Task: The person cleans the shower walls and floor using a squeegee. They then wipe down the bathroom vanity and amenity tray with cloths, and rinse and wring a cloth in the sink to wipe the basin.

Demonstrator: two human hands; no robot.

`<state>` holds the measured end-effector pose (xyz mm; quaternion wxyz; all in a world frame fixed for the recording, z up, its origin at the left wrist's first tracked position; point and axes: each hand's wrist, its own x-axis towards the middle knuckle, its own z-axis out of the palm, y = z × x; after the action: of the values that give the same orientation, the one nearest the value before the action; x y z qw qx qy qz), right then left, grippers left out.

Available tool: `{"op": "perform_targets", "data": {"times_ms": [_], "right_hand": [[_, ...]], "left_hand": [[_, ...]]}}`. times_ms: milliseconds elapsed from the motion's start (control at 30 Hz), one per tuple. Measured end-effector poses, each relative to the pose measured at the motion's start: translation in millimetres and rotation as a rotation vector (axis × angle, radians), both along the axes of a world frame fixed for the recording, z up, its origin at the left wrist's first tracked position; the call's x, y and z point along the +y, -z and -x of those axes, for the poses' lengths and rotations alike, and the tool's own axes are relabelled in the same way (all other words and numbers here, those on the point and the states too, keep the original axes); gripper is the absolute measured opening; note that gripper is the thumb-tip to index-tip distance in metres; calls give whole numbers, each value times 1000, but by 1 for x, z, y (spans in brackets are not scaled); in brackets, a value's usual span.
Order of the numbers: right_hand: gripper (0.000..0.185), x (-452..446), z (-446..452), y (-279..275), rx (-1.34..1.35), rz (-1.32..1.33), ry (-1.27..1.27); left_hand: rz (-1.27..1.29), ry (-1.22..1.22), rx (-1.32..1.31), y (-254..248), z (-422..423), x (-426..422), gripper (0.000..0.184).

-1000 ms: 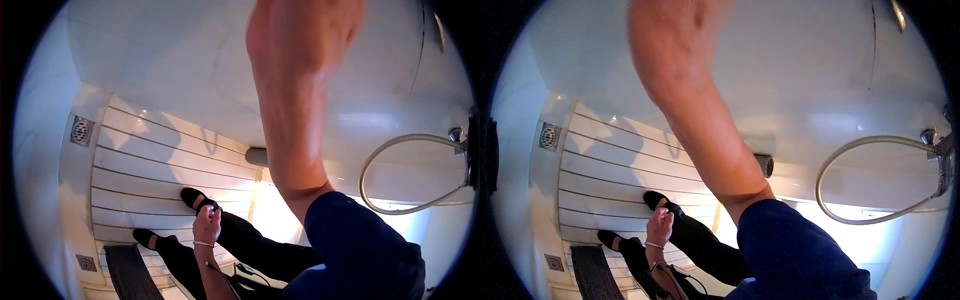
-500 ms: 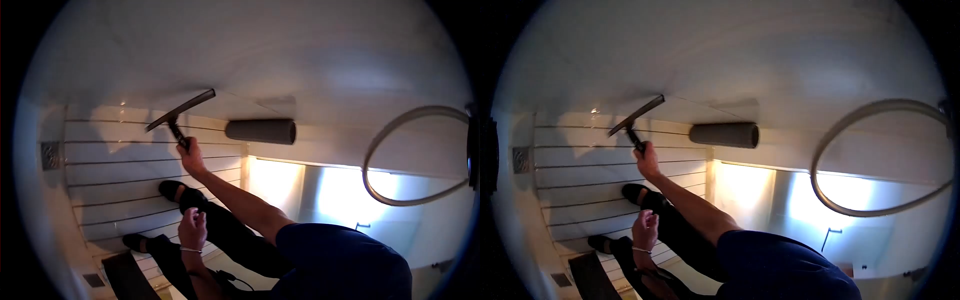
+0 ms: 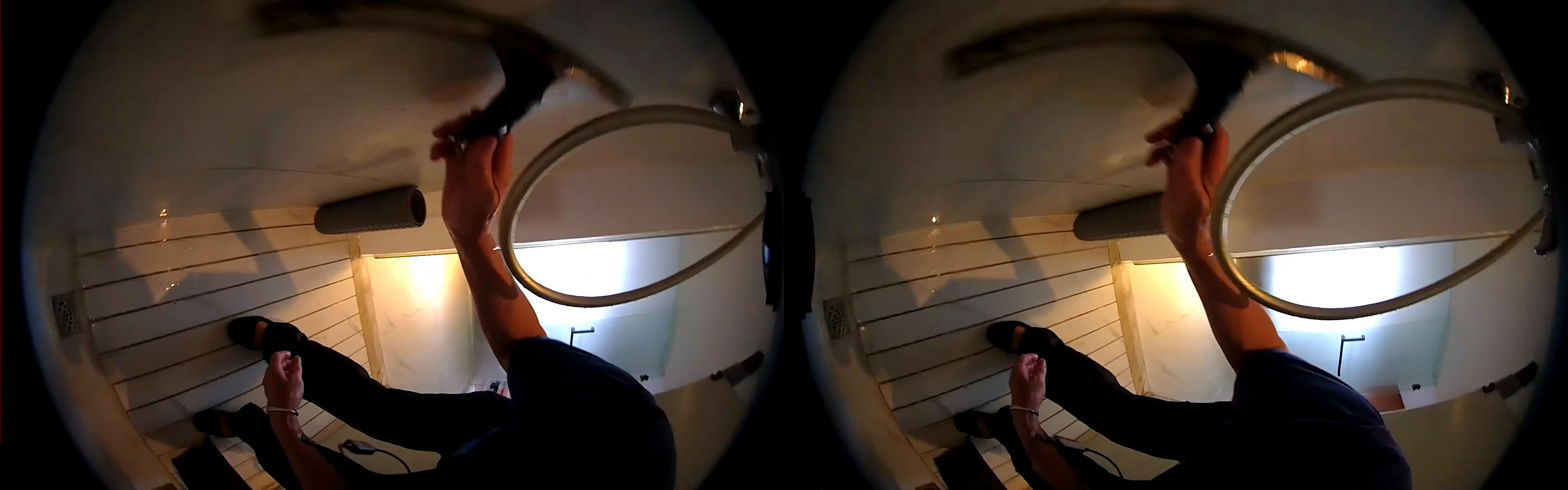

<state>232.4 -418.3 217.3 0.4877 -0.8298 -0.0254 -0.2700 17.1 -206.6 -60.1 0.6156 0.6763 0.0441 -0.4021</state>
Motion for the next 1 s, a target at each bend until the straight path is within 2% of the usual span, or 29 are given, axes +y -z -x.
{"op": "perform_targets", "data": {"times_ms": [100,200,267,367,400,433,500,533,600,700,800,833,867,900,933,967,1000], "right_hand": [[29,-45,26,58,38,-34,175],[22,-76,32,156,129,-203,253],[19,-54,28,219,158,-138,300],[24,-2,30,328,331,-444,451],[24,24,36,352,398,-579,405],[16,32,41,391,524,-523,431],[20,46,44,473,536,-333,496],[20,61,42,481,575,-394,506],[18,89,36,443,856,-637,477],[17,82,58,395,1085,-764,380],[21,36,88,358,963,-920,488],[22,12,98,352,802,-981,533],[29,-11,100,340,647,-1060,477],[36,-33,92,324,661,-1053,598],[41,-61,91,311,597,-1132,459],[43,-81,79,303,513,-1255,629],[41,-104,69,297,462,-1324,666]], "left_hand": [[14,-51,-6,6,9,4,31],[2,-61,48,-7,5,6,30],[1,-65,20,-11,7,9,30],[-48,-27,19,-13,13,9,31],[-38,2,81,-18,11,10,31],[-53,8,86,-23,12,10,31],[-74,12,93,-24,12,9,31],[-79,14,90,-25,12,8,31],[-84,16,88,-23,20,7,31],[-67,21,82,-21,15,6,32],[-52,-17,97,-17,11,3,32],[-41,-29,115,-16,11,1,32],[-42,-18,104,-15,10,0,31],[-43,-6,95,-16,9,-2,31],[-42,5,84,-16,10,-4,31],[-46,21,96,-17,11,-5,30],[-53,31,98,-18,9,-7,30]]}}
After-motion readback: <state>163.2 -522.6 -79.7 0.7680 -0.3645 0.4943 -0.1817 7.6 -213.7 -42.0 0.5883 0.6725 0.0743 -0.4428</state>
